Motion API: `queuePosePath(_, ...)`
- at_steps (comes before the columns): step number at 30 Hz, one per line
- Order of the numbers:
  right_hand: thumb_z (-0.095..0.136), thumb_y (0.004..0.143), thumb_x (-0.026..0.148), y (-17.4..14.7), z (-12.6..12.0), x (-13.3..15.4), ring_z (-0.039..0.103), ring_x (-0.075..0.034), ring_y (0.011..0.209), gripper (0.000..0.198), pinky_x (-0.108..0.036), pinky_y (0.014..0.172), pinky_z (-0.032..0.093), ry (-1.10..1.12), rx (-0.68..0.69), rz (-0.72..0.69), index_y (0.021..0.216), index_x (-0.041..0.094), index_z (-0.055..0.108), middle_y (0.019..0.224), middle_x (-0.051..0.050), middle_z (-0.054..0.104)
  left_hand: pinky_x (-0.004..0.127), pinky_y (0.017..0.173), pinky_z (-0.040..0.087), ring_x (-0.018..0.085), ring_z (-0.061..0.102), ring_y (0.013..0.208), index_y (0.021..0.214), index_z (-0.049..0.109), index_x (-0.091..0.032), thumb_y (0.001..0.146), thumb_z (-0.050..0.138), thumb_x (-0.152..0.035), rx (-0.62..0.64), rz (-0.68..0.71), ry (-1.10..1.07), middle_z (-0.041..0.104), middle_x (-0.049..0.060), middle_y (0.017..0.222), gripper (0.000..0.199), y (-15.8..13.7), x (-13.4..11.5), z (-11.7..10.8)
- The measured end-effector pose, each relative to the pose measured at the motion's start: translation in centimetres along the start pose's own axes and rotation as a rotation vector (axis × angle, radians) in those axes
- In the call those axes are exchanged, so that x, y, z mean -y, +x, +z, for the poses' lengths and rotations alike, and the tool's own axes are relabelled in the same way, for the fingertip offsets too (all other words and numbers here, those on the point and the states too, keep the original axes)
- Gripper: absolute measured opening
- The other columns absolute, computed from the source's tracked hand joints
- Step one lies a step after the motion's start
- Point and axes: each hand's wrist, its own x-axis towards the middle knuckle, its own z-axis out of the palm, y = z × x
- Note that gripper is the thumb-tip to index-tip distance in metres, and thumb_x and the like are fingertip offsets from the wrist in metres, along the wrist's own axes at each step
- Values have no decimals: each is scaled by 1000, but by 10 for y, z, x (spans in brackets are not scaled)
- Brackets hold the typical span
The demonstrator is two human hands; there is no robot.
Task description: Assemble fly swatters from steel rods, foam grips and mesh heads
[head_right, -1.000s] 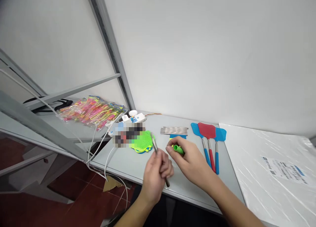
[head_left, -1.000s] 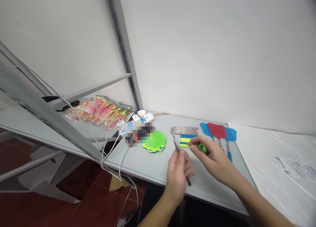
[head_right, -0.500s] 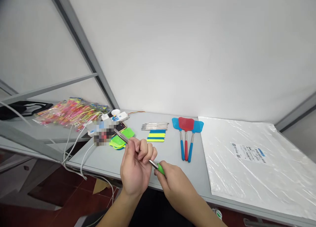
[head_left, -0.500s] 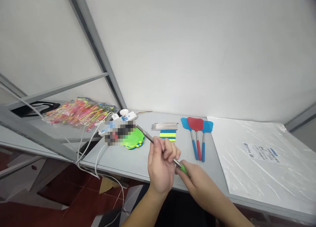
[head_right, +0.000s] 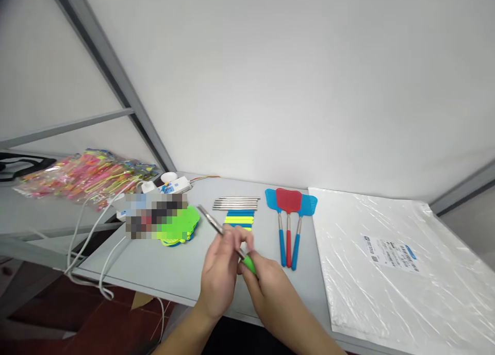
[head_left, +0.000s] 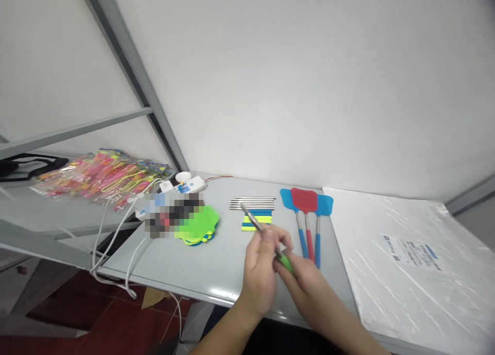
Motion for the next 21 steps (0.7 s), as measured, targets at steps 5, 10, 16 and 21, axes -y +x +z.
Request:
queuePosePath(5,40,98,35,30,45,5,58,-18,72,23,-27,65,44,34,14,30,88,21,55,78,-1,62,36,99,37,24,54,112,108,66,-21,96,48,-39,134,-100,272,63,8,119,28,-5,-28,-63)
queuePosePath(10,41,96,41,59,105,9,56,-18,66,31,-30,65,48,-16,54,24,77,21,55,68,0,59,40,94,42,24,61,101,104,60,-20,99,36,-47,2,-6,171,68,11,111,37,-5,-53,-125)
queuePosePath(16,41,96,38,81,128,29,63,-23,70,29,-37,71,53,-36,141,-32,89,24,65,72,-4,65,40,94,40,23,62,89,75,56,-21,99,35,-48,-52,76,185,73,8,88,42,0,-52,-157)
queuePosePath(21,39,96,28,89,120,34,64,-26,100,35,-41,92,51,-38,203,-150,127,26,57,107,-10,68,43,106,30,25,62,95,68,59,-21,98,28,-52,-131,106,256,70,7,74,54,4,-40,-153)
